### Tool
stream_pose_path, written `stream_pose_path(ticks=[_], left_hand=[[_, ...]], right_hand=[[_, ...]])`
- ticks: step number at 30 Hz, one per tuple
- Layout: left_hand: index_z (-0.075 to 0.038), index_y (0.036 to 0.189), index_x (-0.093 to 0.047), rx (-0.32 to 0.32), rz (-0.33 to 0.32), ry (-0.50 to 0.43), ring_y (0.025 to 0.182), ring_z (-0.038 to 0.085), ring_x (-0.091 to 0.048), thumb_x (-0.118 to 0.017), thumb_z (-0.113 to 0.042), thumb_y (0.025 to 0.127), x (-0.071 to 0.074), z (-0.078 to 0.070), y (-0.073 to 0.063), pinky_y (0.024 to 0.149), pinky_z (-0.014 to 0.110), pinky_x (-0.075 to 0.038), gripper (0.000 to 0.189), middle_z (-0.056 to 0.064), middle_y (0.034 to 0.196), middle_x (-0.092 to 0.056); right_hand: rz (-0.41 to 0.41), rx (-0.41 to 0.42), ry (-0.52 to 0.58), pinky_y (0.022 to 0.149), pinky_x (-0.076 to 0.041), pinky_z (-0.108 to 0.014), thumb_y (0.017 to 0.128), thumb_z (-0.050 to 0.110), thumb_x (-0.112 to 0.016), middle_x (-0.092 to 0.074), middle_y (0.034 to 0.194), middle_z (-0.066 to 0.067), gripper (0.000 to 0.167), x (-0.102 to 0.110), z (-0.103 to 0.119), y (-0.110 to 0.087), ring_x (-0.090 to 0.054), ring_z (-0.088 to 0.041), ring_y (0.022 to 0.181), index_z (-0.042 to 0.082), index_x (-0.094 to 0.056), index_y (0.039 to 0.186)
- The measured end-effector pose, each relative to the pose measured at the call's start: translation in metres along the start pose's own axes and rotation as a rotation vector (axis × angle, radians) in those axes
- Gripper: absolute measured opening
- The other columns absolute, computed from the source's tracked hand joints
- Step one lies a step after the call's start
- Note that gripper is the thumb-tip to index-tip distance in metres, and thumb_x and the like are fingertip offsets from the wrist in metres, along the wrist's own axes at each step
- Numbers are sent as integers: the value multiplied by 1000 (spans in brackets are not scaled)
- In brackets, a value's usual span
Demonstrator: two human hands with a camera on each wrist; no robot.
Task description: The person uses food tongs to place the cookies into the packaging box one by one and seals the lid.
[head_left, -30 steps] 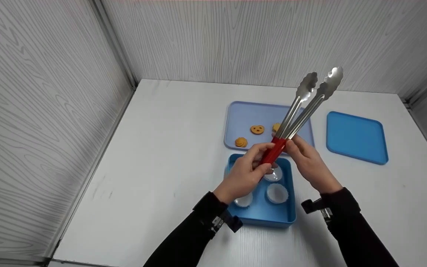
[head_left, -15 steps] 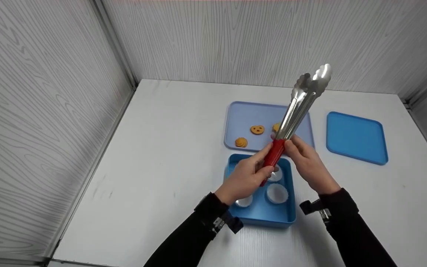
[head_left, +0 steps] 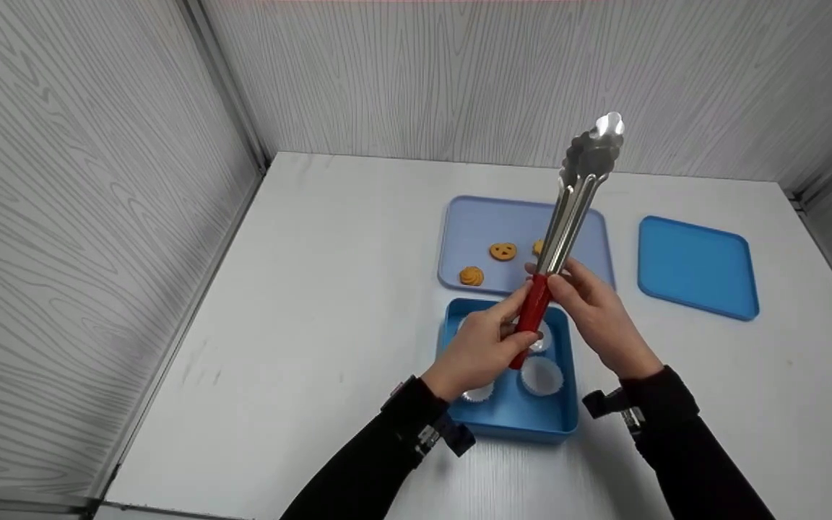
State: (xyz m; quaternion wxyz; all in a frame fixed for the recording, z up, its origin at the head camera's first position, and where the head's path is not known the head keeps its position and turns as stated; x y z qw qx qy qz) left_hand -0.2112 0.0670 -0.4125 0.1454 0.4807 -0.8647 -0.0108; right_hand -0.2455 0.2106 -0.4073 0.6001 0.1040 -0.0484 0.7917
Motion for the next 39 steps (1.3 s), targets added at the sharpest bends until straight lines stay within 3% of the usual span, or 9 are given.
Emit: stream_pose_path(ticks=[9,13,16,19,24,29,35,37,39], left_hand=[[-16,163,-26,1,-10,17,94,10,-73,-61,-12,104,-2,0,-2,83,23,-60,70,12,135,-64],[-17,164,-25,-11,12,19,108,12,-71,-60,-9,104,-5,-1,-2,90,23,-59,70,11,143,-60],[-18,164,-25,-25,38,7,120,12,-65,-58,-5,104,-9,-1,-1,96,22,-55,70,7,154,-52],[-15,163,-27,-42,60,-16,125,12,-62,-55,-5,105,-11,-2,-2,100,21,-52,66,5,159,-45],[-9,160,-33,-71,76,18,129,11,-59,-54,-13,107,-7,-3,-7,104,22,-50,57,5,158,-46],[-10,154,-47,-76,46,163,133,10,-56,-55,-18,108,11,-1,-15,104,21,-50,48,5,153,-53],[-10,149,-54,-39,-76,341,121,17,-65,-55,-19,107,50,6,-28,92,28,-56,43,6,147,-59],[-10,148,-55,-8,-131,383,103,15,-68,-56,-20,107,63,12,-32,87,30,-54,43,5,139,-65],[-11,148,-56,42,-183,407,79,10,-63,-57,-22,106,74,21,-36,77,31,-52,43,2,113,-73]], right_hand=[[-21,-1,37,121,-31,-57,108,36,-51,-57,148,-11,56,-1,1,-2,-57,-25,134,16,-38,158],[-42,4,62,122,-29,-57,107,33,-55,-58,146,-15,56,-1,4,-4,-56,-25,135,12,-39,157],[-74,20,104,120,-38,-46,105,27,-60,-62,142,-17,52,0,7,-4,-59,-25,131,8,-43,151],[-102,56,140,109,-50,-34,104,21,-63,-65,137,-18,47,2,12,-6,-62,-27,127,5,-47,145],[-170,124,87,99,-56,-27,103,18,-65,-72,124,-15,41,10,21,-9,-70,-23,114,6,-53,140],[-211,150,-12,86,-62,-30,102,18,-65,-73,116,-9,41,26,25,-13,-75,-24,96,7,-53,140],[-255,95,-186,62,-61,-27,103,27,-64,-70,117,-8,48,54,16,-21,-71,-21,73,10,-48,145],[-279,68,-240,58,-60,-26,102,29,-65,-69,115,-9,50,64,11,-24,-69,-19,69,12,-48,146],[-304,36,-294,55,-59,-25,101,32,-66,-67,111,-8,52,72,6,-26,-68,-17,67,13,-49,147]])
Point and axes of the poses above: each hand's wrist, its own y-axis towards the middle knuckle, its own x-axis out of the back of the hand, z = x × y, the point moved 8 cm from there along y, towards the middle knuckle
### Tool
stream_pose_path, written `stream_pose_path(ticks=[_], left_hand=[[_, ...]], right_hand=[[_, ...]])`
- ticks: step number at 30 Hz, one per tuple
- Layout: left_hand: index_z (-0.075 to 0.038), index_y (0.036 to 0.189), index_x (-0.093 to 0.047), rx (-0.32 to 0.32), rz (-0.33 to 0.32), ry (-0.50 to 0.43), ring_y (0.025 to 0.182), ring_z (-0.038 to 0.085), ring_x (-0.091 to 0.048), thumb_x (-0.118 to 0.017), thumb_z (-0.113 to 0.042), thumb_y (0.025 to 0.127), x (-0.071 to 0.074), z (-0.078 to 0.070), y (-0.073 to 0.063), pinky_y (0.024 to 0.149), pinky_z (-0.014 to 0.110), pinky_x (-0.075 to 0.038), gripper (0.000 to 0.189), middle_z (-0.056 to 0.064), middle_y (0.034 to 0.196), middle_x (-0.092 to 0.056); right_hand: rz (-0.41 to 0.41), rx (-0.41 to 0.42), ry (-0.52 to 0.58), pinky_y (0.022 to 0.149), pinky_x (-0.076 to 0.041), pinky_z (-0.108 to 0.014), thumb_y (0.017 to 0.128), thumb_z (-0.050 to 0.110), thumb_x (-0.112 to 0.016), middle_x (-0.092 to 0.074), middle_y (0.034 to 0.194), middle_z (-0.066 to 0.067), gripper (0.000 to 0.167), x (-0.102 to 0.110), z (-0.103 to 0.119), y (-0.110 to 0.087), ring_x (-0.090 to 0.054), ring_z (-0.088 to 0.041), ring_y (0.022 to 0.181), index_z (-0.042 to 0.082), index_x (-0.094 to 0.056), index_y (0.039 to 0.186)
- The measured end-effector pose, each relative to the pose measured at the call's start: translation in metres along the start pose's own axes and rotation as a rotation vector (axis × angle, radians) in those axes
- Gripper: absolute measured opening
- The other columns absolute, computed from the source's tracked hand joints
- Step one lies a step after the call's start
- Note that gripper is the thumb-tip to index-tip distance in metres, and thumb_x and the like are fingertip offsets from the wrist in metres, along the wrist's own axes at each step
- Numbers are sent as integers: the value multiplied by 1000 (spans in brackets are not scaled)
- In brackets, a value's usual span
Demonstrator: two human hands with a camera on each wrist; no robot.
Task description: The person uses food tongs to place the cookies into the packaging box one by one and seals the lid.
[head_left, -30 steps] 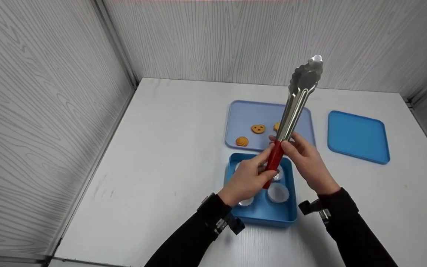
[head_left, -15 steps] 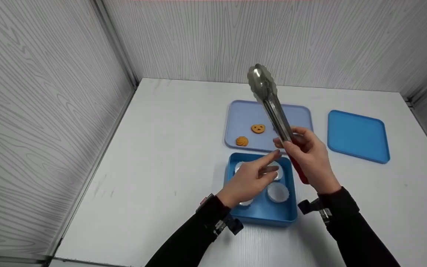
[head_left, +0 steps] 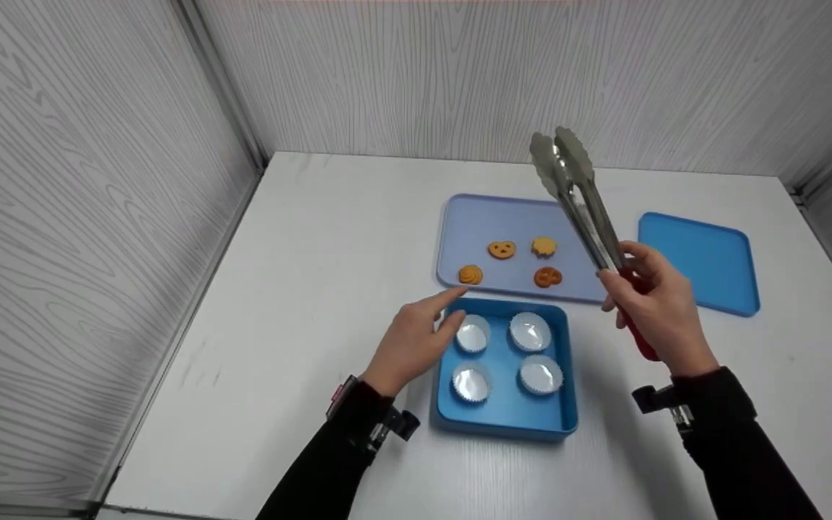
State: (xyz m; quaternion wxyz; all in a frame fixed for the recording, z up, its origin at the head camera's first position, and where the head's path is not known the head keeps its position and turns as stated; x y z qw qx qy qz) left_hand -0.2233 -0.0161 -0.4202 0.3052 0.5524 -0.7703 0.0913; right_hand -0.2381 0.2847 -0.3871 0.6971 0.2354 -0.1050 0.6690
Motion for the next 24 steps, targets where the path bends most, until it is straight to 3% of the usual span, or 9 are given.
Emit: stream_pose_path(ticks=[2,4,6,8,9,11,14,18,24], left_hand=[[-11,148,-56,68,-19,19,61,8,-50,-57,-23,106,3,12,-2,69,29,-50,44,0,80,-64],[-11,149,-55,145,-13,35,52,11,-37,-57,-26,105,2,24,-3,65,29,-46,46,2,68,-47],[-10,150,-53,210,1,45,56,12,-44,-57,-28,105,-2,34,-6,67,31,-48,49,7,78,-61],[-9,152,-50,266,19,56,71,15,-55,-57,-30,105,-6,42,-8,80,35,-52,52,14,108,-71],[-8,153,-48,287,27,62,82,18,-60,-57,-30,105,-9,45,-10,87,37,-53,54,16,125,-69],[-7,154,-46,323,39,68,107,22,-65,-58,-31,104,-13,51,-13,98,41,-53,57,16,145,-58],[-5,156,-42,362,59,57,128,28,-60,-58,-30,104,-20,57,-16,104,45,-52,60,17,147,-57],[-4,156,-42,388,66,31,135,31,-55,-59,-29,103,-26,61,-19,110,46,-48,61,19,148,-55],[-3,154,-44,402,70,19,144,29,-44,-59,-25,103,-30,62,-18,118,44,-39,58,15,152,-51]], right_hand=[[-8,-22,-61,54,-58,-25,101,35,-66,-65,108,-9,54,5,-8,0,-66,-16,65,14,-50,147],[-1,-38,-121,52,-57,-25,100,37,-66,-64,107,-10,56,9,-14,0,-64,-14,63,13,-49,148],[18,-49,-178,51,-56,-25,101,39,-66,-64,107,-12,58,11,-21,0,-62,-14,63,11,-49,149],[42,-71,-218,51,-55,-24,100,42,-65,-64,107,-13,60,12,-28,0,-62,-17,65,10,-49,148],[56,-83,-234,51,-54,-25,100,44,-64,-64,106,-14,61,12,-31,0,-62,-19,66,9,-49,147],[80,-98,-278,51,-54,-25,100,46,-64,-65,104,-14,61,12,-38,1,-62,-22,68,8,-50,145],[109,-89,-360,51,-52,-26,100,44,-64,-67,99,-15,58,12,-47,5,-63,-20,65,4,-54,141],[146,-63,-460,52,-49,-26,101,34,-64,-70,95,-18,51,10,-56,10,-63,-15,62,-2,-58,136],[235,-123,-490,50,-50,-28,100,28,-64,-72,90,-19,43,6,-69,14,-61,-17,59,-3,-61,131]])
Point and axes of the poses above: each hand's wrist, its own y-axis towards the middle knuckle, its own x-axis out of the back of the hand, z = x × y, the point moved 8 cm from there along y, towards the middle knuckle
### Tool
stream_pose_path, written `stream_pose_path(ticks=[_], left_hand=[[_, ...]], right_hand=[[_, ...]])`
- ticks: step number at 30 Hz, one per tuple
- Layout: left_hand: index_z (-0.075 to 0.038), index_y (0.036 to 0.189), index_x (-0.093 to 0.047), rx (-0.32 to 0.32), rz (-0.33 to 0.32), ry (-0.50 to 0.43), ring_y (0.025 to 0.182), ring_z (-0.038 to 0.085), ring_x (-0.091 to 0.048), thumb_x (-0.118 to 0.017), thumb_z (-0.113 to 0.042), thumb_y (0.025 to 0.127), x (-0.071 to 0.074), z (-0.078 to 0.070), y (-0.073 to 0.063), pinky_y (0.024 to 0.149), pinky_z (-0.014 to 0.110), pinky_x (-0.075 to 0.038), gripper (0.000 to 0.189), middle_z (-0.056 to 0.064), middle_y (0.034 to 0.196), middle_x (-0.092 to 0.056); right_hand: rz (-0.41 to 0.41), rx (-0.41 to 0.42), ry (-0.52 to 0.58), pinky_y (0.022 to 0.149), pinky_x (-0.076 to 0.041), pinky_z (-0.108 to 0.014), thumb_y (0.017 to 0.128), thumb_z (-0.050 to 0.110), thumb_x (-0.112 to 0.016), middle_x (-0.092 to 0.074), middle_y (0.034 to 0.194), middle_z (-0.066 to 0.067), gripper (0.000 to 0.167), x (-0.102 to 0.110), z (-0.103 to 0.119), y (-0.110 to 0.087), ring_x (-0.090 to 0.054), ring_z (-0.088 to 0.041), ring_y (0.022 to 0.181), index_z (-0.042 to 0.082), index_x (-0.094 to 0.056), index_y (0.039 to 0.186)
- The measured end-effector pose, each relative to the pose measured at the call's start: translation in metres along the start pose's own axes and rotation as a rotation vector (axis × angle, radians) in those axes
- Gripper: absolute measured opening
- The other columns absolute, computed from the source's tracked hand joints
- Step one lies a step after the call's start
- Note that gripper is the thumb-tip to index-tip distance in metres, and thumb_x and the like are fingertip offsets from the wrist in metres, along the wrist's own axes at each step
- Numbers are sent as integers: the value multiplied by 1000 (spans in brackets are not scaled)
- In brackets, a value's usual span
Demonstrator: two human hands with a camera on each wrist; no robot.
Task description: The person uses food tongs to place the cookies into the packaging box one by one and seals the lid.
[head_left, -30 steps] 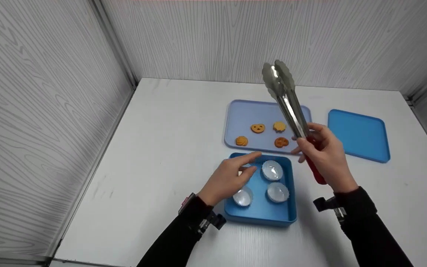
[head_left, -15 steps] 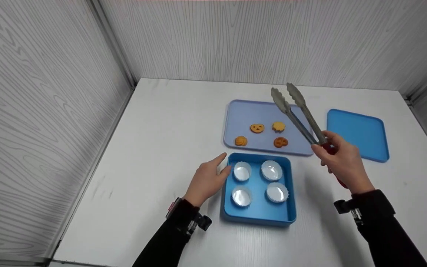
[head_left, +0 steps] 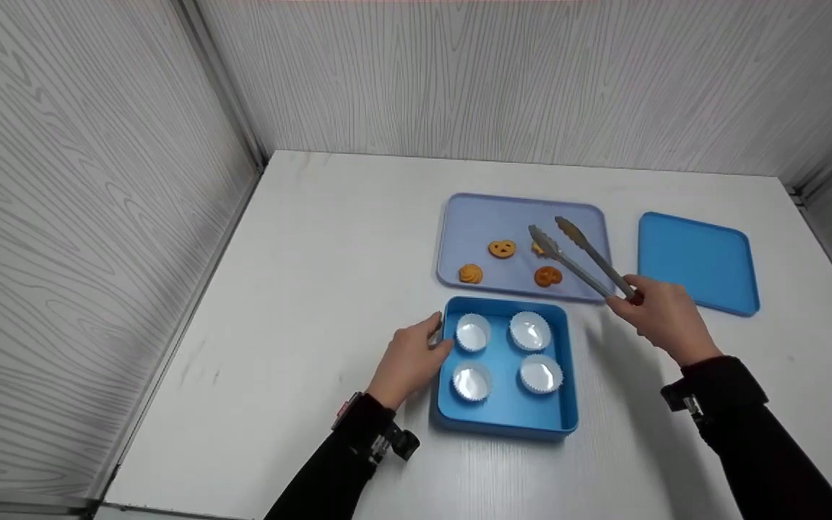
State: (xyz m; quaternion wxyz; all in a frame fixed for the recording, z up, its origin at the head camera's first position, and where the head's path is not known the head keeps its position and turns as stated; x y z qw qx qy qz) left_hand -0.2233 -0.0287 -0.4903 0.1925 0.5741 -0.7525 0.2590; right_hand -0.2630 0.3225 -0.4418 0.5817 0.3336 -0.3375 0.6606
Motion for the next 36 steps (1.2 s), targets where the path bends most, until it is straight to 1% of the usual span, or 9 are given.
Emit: stream_pose_path(ticks=[4,8,12,15,19,25,30,33,36], left_hand=[[-5,154,-45,20,8,4,145,28,-43,-59,-25,104,-1,1,1,120,44,-37,56,12,153,-51],[-6,153,-46,24,9,5,145,29,-44,-59,-25,104,-3,2,1,120,44,-37,55,11,153,-51],[-6,153,-46,31,15,4,145,29,-44,-59,-26,104,-4,3,1,120,44,-37,55,12,153,-51],[-5,153,-46,32,16,6,145,29,-44,-59,-26,104,-4,3,2,120,44,-37,54,12,153,-51],[-4,152,-47,16,9,9,144,29,-45,-59,-25,104,-3,2,1,119,44,-38,53,13,152,-52],[-5,153,-46,18,15,15,144,27,-45,-59,-25,105,-2,1,1,119,44,-38,54,12,152,-52],[-5,154,-45,37,30,2,145,27,-43,-58,-26,105,-3,1,1,120,44,-37,54,12,154,-50],[-5,154,-44,46,36,-8,146,27,-42,-57,-26,106,-3,2,1,120,44,-37,54,12,155,-49],[-6,155,-44,51,37,-17,146,26,-42,-57,-25,106,-4,3,1,120,43,-37,55,11,155,-49]], right_hand=[[61,-26,-6,47,-48,-28,100,27,-63,-69,83,-16,38,-7,-3,4,-60,-19,58,-1,-63,127],[86,-33,-19,46,-48,-29,101,26,-63,-68,78,-14,32,-11,-4,7,-62,-23,58,0,-64,120],[110,-45,-30,47,-48,-30,101,25,-63,-67,75,-13,35,-15,-5,9,-63,-24,59,0,-64,124],[126,-56,-36,47,-48,-30,101,25,-63,-67,75,-13,40,-16,-5,10,-63,-23,60,-2,-62,130],[130,-54,-48,47,-48,-30,101,24,-62,-68,78,-14,42,-17,-4,11,-62,-21,58,-4,-60,133],[101,-4,-73,45,-45,-30,101,20,-62,-70,80,-15,39,-16,0,12,-60,-16,52,-5,-63,131],[59,44,-83,45,-42,-28,101,18,-63,-67,75,-14,35,-14,0,10,-57,-15,51,-4,-66,128],[15,85,-89,44,-39,-26,100,17,-65,-62,68,-9,31,-12,1,8,-54,-15,50,-3,-68,123],[-47,136,-103,43,-36,-26,100,15,-66,-57,64,-4,26,-8,3,3,-50,-15,50,-2,-70,119]])
Point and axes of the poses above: each hand's wrist, its own y-axis towards the middle knuckle, its own x-axis out of the back of the hand, z = x × y, the point moved 8 cm from there along y, towards the middle knuckle
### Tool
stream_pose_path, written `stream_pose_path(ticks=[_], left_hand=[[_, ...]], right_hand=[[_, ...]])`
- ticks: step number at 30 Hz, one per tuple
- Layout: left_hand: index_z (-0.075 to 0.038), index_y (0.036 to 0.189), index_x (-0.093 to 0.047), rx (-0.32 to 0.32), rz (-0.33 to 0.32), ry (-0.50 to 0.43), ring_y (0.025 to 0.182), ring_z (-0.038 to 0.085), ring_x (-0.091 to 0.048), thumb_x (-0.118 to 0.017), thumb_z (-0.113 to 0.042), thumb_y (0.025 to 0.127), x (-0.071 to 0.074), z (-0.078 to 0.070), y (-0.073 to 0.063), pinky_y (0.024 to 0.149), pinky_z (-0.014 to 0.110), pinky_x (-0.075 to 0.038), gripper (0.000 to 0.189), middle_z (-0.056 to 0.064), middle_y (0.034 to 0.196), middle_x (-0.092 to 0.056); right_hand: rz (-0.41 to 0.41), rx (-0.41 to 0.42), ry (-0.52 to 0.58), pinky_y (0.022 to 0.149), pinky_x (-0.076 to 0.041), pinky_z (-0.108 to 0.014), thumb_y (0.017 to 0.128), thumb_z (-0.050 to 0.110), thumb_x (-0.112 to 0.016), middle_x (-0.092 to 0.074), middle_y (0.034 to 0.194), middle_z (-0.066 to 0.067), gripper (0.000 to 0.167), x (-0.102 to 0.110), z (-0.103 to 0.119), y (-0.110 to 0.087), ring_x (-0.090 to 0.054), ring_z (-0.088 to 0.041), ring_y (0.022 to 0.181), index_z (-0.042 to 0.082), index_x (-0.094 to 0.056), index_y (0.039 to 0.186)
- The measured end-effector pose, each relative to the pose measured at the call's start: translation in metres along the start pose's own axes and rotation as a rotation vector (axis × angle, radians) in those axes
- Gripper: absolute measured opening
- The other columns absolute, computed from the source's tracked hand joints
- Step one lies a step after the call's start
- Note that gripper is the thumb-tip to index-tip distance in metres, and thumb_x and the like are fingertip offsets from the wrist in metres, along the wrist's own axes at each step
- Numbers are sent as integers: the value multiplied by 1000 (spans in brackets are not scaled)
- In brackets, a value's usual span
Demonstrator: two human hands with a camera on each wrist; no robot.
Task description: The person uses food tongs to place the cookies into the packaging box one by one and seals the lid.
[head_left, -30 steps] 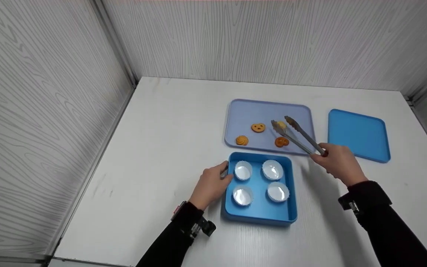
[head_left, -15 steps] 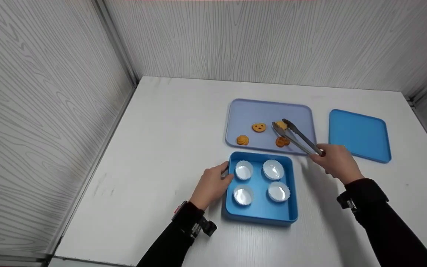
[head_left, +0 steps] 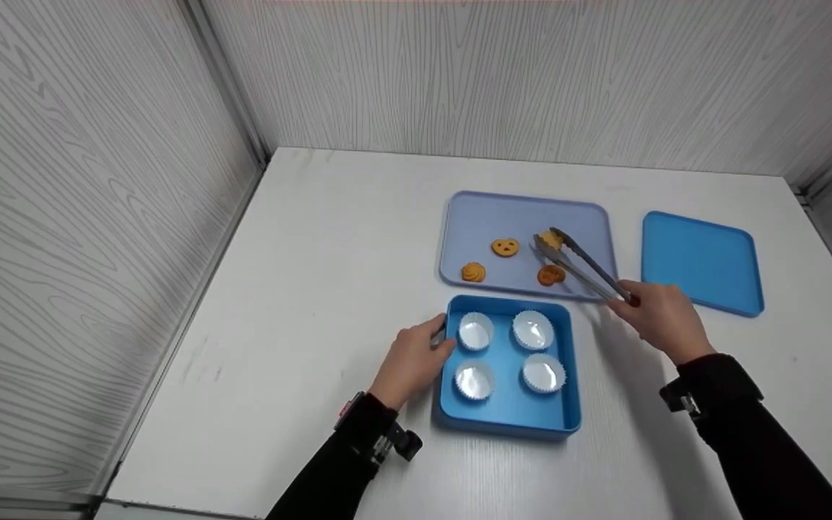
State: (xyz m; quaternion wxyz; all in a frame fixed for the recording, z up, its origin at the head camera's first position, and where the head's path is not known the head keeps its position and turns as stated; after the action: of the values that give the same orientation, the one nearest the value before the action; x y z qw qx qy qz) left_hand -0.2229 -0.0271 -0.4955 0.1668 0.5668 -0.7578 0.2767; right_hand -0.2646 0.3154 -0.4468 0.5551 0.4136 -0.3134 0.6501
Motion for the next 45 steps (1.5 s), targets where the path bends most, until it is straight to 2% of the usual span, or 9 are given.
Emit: stream_pose_path(ticks=[5,9,18,26,29,36,42,45], left_hand=[[-6,155,-43,-11,2,0,146,26,-42,-58,-25,105,-2,-3,2,120,43,-37,55,11,155,-49],[-7,155,-43,-11,1,0,146,26,-42,-57,-25,106,-1,-4,2,120,43,-37,55,11,155,-49],[-4,154,-44,-9,-14,-16,144,27,-44,-58,-25,105,1,0,-2,118,44,-39,55,13,154,-50],[-5,155,-43,13,-12,-14,145,27,-43,-58,-27,105,0,2,0,118,44,-39,56,12,155,-49],[-5,155,-43,9,-8,-16,145,27,-43,-58,-26,105,-1,0,1,118,44,-39,56,13,155,-48],[-5,155,-43,3,-4,-23,146,27,-43,-57,-25,105,-1,0,0,118,44,-39,56,13,155,-48],[-4,155,-43,-6,-7,-24,146,27,-42,-58,-25,105,-1,0,-1,119,44,-38,56,13,155,-49],[-3,153,-45,-22,-16,-13,145,27,-44,-58,-24,105,1,-1,-1,118,44,-39,55,14,153,-50]], right_hand=[[-108,51,-7,43,-35,-26,99,14,-68,-57,64,-1,15,14,3,-17,-50,-13,48,5,-71,109],[-145,72,-1,42,-36,-24,97,13,-71,-56,66,1,8,24,8,-35,-50,-10,48,10,-71,105],[-154,109,-5,45,-37,-22,91,12,-77,-62,69,5,30,42,24,-71,-46,-3,53,3,-74,120],[-117,175,-27,44,-36,-20,87,9,-80,-56,68,11,32,56,31,-90,-42,-1,57,11,-76,119],[-94,184,-44,44,-37,-20,87,8,-81,-57,68,12,34,58,31,-95,-42,0,57,10,-75,120],[-44,213,-77,44,-37,-19,84,5,-82,-59,68,17,37,58,33,-100,-41,3,57,7,-76,121],[33,200,-113,45,-37,-19,85,7,-81,-65,76,19,36,55,34,-102,-39,4,56,7,-76,121],[51,219,-127,46,-37,-19,85,9,-82,-67,78,19,36,54,38,-102,-38,4,56,8,-76,121]])
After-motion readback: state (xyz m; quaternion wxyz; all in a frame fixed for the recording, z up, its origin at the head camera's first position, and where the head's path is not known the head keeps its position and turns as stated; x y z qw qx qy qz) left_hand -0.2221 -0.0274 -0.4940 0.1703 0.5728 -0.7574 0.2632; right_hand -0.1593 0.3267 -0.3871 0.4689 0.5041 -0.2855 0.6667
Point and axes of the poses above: each hand's wrist, its own y-axis towards the middle knuckle, its own x-axis out of the back of the hand, z = x × y, the point moved 8 cm from there along y, towards the middle knuckle
